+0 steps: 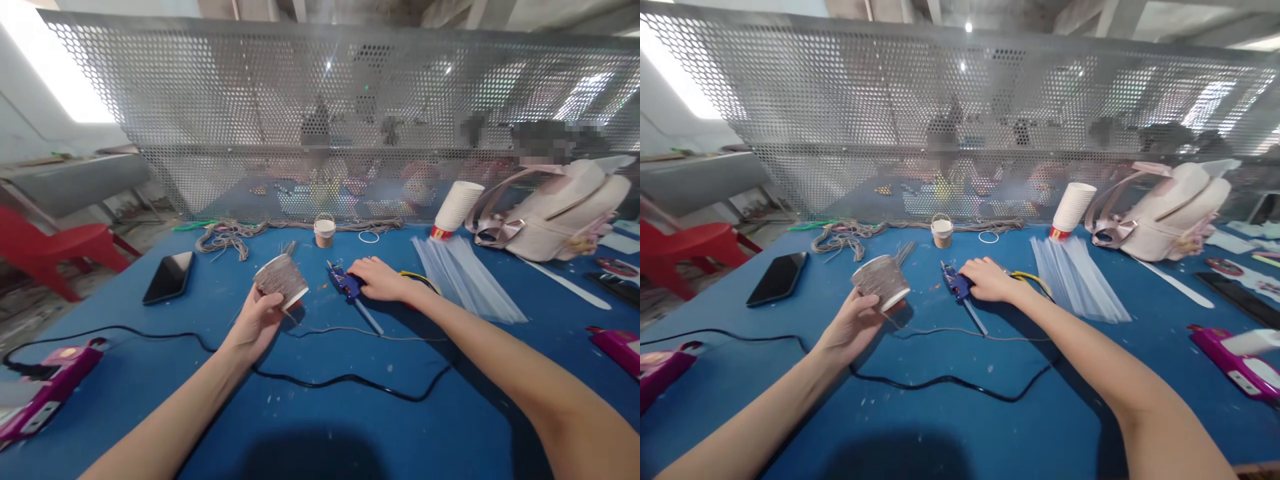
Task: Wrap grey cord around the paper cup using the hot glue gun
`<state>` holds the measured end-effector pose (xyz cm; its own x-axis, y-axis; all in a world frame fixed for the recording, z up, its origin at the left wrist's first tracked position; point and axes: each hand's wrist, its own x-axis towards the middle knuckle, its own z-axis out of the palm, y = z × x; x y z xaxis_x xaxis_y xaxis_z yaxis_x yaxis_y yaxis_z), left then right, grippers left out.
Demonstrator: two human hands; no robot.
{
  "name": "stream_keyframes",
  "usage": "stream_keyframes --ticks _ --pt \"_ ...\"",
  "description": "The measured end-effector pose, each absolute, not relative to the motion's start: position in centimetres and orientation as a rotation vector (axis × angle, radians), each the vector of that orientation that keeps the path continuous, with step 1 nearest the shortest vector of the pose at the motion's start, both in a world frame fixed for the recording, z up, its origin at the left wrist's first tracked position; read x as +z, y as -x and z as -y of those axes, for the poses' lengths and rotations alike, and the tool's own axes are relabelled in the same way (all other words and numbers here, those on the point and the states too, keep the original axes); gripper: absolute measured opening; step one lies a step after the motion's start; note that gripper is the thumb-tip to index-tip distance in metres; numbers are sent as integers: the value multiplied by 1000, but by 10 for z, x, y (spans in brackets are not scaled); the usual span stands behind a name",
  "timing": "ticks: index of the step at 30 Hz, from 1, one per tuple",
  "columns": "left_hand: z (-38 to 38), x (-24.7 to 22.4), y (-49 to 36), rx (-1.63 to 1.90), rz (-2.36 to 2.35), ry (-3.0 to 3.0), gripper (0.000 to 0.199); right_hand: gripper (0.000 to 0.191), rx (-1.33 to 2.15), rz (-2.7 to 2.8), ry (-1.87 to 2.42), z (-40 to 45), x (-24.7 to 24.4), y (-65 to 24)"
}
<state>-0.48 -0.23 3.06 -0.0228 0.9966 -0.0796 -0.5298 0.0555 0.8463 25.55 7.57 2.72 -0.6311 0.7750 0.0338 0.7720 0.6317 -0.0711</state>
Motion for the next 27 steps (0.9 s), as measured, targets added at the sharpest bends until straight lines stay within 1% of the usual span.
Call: stream_keyframes --ticks 4,10,16,18,20,22,25,27 --pt "2 29 4 1382 -857 -741 59 43 94 2775 1325 -88 24 -253" --pt "1 26 5 1376 -844 -754 58 47 186 2750 1314 -95 18 -255" --pt "2 26 1 1411 -839 -738 54 47 257 2540 1325 -77 33 -250" --pt "4 27 -2 1428 -840 -747 54 45 432 2409 1307 -61 35 -237" --pt "7 28 -3 1444 -846 -761 58 37 1011 2068 1189 -43 32 -216" --pt "8 27 -4 1462 -855 -772 63 37 1400 1792 1087 -25 26 -192" --pt "10 26 -2 1491 -876 -796 68 48 1716 1507 931 -4 18 -163" --pt "10 25 -1 1509 -903 -809 70 45 1833 1339 814 5 18 -151"
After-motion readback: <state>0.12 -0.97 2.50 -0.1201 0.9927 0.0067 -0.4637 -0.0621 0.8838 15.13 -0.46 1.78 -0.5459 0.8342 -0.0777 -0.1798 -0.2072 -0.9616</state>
